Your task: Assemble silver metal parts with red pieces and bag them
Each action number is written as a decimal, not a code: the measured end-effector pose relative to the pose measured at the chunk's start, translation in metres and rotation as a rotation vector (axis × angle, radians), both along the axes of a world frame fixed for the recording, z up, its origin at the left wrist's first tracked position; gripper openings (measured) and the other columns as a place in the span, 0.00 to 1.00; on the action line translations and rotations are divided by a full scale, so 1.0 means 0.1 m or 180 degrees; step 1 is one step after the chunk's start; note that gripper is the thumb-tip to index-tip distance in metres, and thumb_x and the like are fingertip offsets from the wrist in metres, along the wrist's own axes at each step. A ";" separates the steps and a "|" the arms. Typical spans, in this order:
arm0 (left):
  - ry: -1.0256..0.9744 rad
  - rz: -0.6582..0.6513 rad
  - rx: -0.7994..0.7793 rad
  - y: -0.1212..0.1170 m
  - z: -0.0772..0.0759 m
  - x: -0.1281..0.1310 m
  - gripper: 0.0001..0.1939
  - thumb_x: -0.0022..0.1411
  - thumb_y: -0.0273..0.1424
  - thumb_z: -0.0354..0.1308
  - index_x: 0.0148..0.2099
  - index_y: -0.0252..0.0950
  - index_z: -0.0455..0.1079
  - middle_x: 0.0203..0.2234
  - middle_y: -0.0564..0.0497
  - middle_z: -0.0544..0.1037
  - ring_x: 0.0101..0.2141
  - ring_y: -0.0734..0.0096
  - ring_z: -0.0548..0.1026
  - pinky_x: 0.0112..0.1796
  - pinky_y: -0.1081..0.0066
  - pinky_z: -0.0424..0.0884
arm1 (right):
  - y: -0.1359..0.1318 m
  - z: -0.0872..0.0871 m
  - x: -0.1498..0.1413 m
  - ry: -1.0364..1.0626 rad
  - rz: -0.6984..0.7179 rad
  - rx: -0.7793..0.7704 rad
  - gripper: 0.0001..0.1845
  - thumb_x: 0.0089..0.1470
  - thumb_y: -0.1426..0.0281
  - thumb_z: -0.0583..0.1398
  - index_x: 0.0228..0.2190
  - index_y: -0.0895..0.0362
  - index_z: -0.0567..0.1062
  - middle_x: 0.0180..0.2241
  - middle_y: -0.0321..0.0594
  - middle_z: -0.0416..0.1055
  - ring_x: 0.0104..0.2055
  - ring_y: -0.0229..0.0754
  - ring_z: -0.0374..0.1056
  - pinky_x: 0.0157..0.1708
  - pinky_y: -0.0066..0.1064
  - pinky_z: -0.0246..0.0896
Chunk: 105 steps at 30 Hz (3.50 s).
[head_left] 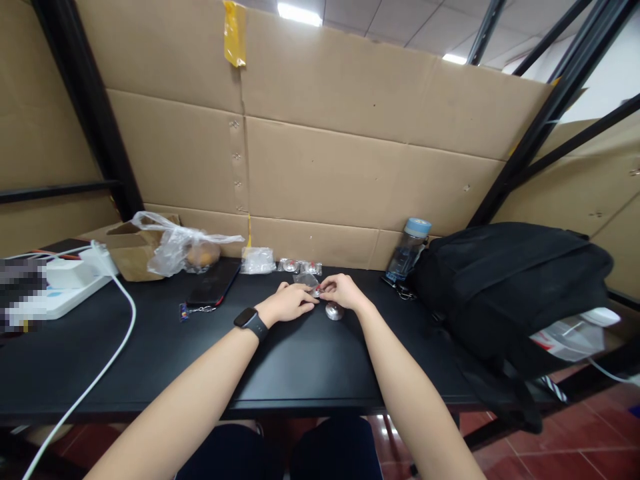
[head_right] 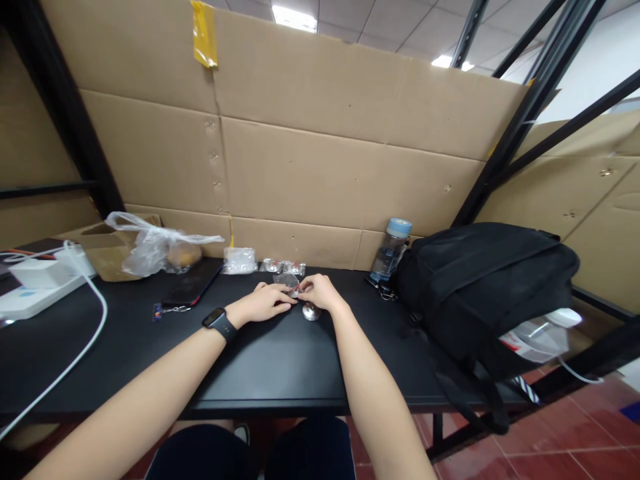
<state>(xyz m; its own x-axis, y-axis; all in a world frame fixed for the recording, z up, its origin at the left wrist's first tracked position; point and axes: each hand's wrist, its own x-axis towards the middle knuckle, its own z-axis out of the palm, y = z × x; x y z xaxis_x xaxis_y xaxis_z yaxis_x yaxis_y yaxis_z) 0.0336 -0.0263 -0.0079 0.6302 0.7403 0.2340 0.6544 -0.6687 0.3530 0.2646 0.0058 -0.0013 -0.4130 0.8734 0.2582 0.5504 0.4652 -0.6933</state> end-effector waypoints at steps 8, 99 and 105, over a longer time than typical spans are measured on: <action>0.0518 0.0085 0.0037 -0.05 0.11 -0.03 0.15 0.66 0.38 0.57 0.52 0.57 0.77 0.66 0.53 0.66 0.66 0.48 0.58 0.58 0.44 0.55 | 0.04 -0.02 -0.06 -0.0450 -0.0239 0.0772 0.12 0.41 0.71 0.74 0.30 0.56 0.79 0.31 0.36 0.73 0.32 0.38 0.68 0.34 0.28 0.61; -0.0131 0.0547 0.0319 0.12 0.11 -0.19 0.09 0.60 0.35 0.58 0.39 0.44 0.80 0.43 0.50 0.82 0.49 0.57 0.73 0.49 0.60 0.60 | 0.21 -0.02 0.27 -0.0725 -0.0700 0.0896 0.14 0.56 0.78 0.60 0.40 0.54 0.81 0.39 0.42 0.73 0.41 0.42 0.69 0.44 0.32 0.62; -0.0011 0.0498 0.0243 0.11 0.07 -0.19 0.08 0.55 0.30 0.62 0.36 0.45 0.81 0.39 0.51 0.83 0.49 0.57 0.74 0.50 0.59 0.58 | 0.21 -0.01 0.25 -0.1157 -0.0347 0.0777 0.24 0.54 0.85 0.55 0.40 0.52 0.84 0.42 0.44 0.72 0.45 0.45 0.69 0.50 0.34 0.62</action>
<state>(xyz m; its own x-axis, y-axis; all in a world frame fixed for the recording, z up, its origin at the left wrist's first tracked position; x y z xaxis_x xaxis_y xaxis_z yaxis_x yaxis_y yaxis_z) 0.0146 -0.0152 -0.0005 0.5078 0.8093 0.2952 0.7515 -0.5837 0.3075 0.2896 0.0269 -0.0023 -0.4238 0.8483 0.3174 0.7927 0.5169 -0.3230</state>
